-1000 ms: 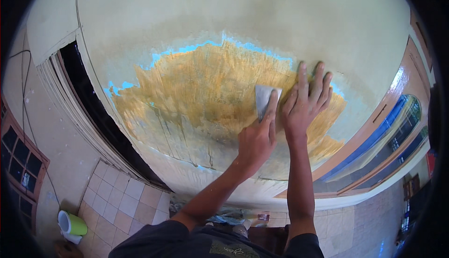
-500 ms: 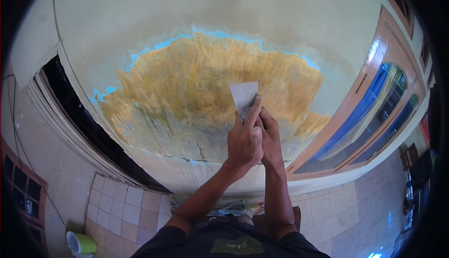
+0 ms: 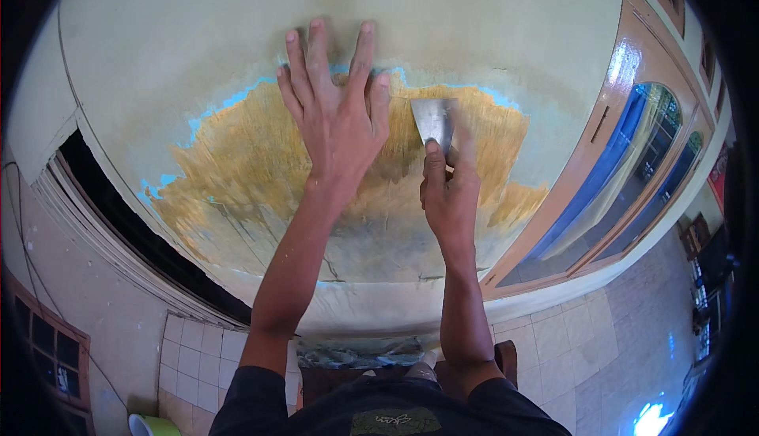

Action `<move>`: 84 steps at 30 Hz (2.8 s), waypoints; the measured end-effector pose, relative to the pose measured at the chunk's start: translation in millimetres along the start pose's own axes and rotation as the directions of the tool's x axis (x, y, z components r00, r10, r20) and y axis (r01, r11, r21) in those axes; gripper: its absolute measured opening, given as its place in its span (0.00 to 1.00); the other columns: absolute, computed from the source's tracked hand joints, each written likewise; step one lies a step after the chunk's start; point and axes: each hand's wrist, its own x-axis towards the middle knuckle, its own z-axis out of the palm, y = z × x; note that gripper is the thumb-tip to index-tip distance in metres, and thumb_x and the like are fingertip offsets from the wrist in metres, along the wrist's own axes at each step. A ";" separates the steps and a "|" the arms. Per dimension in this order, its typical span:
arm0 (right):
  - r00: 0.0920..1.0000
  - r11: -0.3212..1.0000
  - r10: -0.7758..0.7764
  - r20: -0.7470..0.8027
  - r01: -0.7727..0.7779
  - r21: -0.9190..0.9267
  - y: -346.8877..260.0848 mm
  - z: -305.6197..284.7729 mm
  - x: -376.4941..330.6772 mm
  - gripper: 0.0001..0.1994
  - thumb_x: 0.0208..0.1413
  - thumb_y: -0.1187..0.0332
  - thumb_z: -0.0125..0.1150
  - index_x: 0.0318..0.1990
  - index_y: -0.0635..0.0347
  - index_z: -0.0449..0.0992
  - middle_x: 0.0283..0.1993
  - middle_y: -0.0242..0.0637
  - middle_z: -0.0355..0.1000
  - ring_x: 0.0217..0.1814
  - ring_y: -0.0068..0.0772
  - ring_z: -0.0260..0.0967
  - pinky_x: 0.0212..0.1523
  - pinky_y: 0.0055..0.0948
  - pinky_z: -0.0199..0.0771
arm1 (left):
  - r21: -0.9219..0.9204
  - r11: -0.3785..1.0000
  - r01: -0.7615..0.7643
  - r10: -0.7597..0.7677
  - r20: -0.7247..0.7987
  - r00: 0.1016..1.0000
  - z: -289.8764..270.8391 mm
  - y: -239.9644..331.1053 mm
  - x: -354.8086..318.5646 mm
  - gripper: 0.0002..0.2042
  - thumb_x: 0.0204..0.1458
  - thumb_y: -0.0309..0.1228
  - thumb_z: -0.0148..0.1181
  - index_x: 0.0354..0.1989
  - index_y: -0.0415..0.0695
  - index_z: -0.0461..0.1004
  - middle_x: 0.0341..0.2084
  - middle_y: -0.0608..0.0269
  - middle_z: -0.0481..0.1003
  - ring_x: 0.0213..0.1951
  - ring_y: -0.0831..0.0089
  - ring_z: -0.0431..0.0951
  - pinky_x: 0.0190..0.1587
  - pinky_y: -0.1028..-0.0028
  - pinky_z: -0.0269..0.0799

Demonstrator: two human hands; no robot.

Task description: The person is scraping old paint or plaster from a wall using a putty knife/scraper tool.

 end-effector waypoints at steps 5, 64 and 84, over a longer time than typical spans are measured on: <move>0.990 0.982 -0.098 -0.098 0.080 -0.171 4.8 17.2 22.2 0.24 0.70 0.69 0.51 0.72 0.52 0.61 0.23 0.47 0.64 0.21 0.30 0.55 0.26 0.30 0.63 | 0.090 0.996 0.007 -0.016 0.093 0.996 42.3 -13.1 -9.5 0.25 0.65 0.48 0.45 0.71 0.64 0.63 0.75 0.49 0.48 0.75 0.44 0.45 0.71 0.38 0.36; 0.979 0.916 0.200 0.037 -0.200 0.349 18.1 28.3 62.6 0.15 0.70 0.60 0.53 0.39 0.65 0.73 0.20 0.27 0.65 0.17 0.14 0.57 0.17 0.23 0.57 | 0.077 0.995 0.058 -0.064 0.080 0.995 79.6 6.8 -61.5 0.29 0.66 0.51 0.39 0.72 0.52 0.62 0.73 0.43 0.53 0.74 0.40 0.49 0.71 0.37 0.32; 0.971 0.941 0.239 -0.019 -0.226 0.253 27.4 30.9 48.1 0.16 0.70 0.62 0.54 0.41 0.70 0.74 0.24 0.35 0.70 0.24 0.20 0.62 0.26 0.28 0.65 | 0.074 0.997 0.034 -0.039 0.072 0.997 76.0 5.5 -65.9 0.29 0.66 0.51 0.40 0.72 0.51 0.62 0.74 0.44 0.52 0.74 0.39 0.49 0.71 0.37 0.31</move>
